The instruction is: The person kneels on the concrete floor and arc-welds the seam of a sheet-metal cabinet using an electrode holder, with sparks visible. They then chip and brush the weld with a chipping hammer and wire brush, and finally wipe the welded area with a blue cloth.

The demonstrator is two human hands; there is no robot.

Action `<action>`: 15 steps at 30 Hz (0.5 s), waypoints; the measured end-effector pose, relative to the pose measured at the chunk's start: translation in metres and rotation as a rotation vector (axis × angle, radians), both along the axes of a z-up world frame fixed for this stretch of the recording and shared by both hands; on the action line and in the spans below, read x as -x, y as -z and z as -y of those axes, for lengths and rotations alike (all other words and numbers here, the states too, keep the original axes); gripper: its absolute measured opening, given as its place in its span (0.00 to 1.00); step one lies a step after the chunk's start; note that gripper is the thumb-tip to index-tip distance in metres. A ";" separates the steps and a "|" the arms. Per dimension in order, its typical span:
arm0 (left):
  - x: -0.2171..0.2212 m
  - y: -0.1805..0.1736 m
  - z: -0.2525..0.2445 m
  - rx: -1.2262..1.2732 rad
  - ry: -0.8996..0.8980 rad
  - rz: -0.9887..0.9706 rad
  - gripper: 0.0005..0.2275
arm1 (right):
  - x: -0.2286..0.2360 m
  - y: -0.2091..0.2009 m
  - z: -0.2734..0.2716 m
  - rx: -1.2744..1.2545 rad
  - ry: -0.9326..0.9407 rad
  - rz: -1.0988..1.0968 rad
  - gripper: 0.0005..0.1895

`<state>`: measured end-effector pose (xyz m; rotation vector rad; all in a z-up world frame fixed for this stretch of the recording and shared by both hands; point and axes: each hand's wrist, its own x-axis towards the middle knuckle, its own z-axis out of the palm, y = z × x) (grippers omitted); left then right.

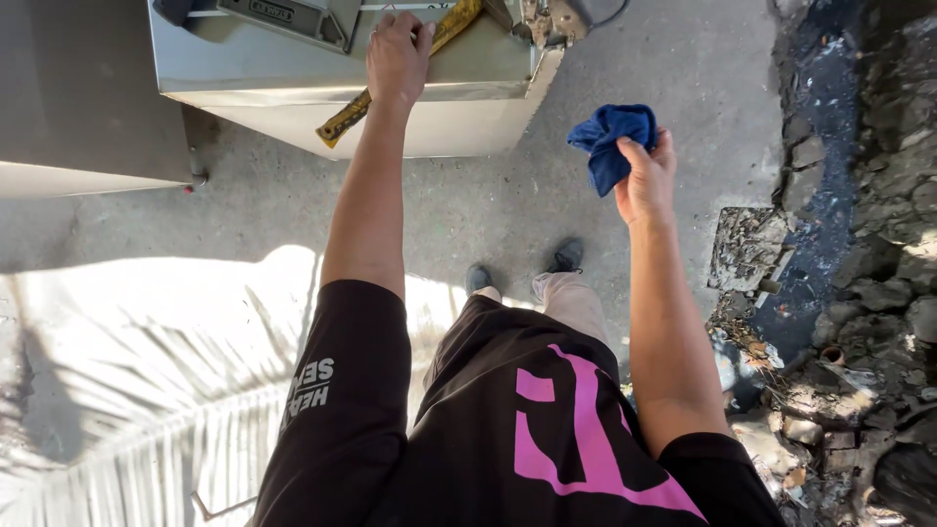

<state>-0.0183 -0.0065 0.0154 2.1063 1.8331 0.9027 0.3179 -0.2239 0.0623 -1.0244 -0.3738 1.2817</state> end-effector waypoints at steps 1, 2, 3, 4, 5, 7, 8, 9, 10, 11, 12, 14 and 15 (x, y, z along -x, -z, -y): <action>0.000 -0.001 0.000 0.052 -0.010 0.015 0.13 | -0.001 0.011 -0.005 -0.019 -0.004 0.053 0.15; 0.000 -0.001 0.000 0.103 -0.020 0.029 0.13 | -0.002 0.023 -0.011 -0.037 -0.008 0.106 0.18; 0.001 -0.005 0.002 0.103 -0.024 0.030 0.13 | 0.004 0.023 -0.016 -0.037 -0.013 0.107 0.18; 0.000 -0.009 0.004 0.110 -0.036 0.032 0.13 | 0.010 0.023 -0.022 -0.050 -0.023 0.185 0.20; -0.003 -0.013 0.005 0.115 -0.046 0.036 0.13 | 0.013 0.022 -0.030 -0.065 -0.033 0.266 0.23; -0.005 -0.020 0.006 0.123 -0.047 0.029 0.13 | 0.023 0.024 -0.047 -0.104 -0.051 0.395 0.25; -0.006 -0.022 0.008 0.133 -0.044 0.018 0.14 | 0.028 0.026 -0.055 -0.142 -0.065 0.522 0.28; -0.006 -0.022 0.007 0.129 -0.057 0.017 0.14 | 0.035 0.032 -0.065 -0.150 -0.076 0.519 0.28; -0.006 -0.022 0.007 0.125 -0.053 0.008 0.14 | 0.041 0.039 -0.075 -0.091 -0.108 0.598 0.24; -0.007 -0.021 0.008 0.125 -0.051 -0.004 0.14 | 0.047 0.045 -0.084 -0.028 -0.143 0.674 0.20; -0.008 -0.025 0.009 0.125 -0.064 -0.007 0.14 | 0.050 0.056 -0.088 -0.033 -0.156 0.670 0.20; -0.012 -0.034 0.011 0.145 -0.071 -0.011 0.13 | 0.056 0.076 -0.100 0.047 -0.141 1.058 0.11; -0.014 -0.037 0.012 0.149 -0.083 -0.019 0.13 | 0.052 0.099 -0.101 0.044 -0.153 1.050 0.11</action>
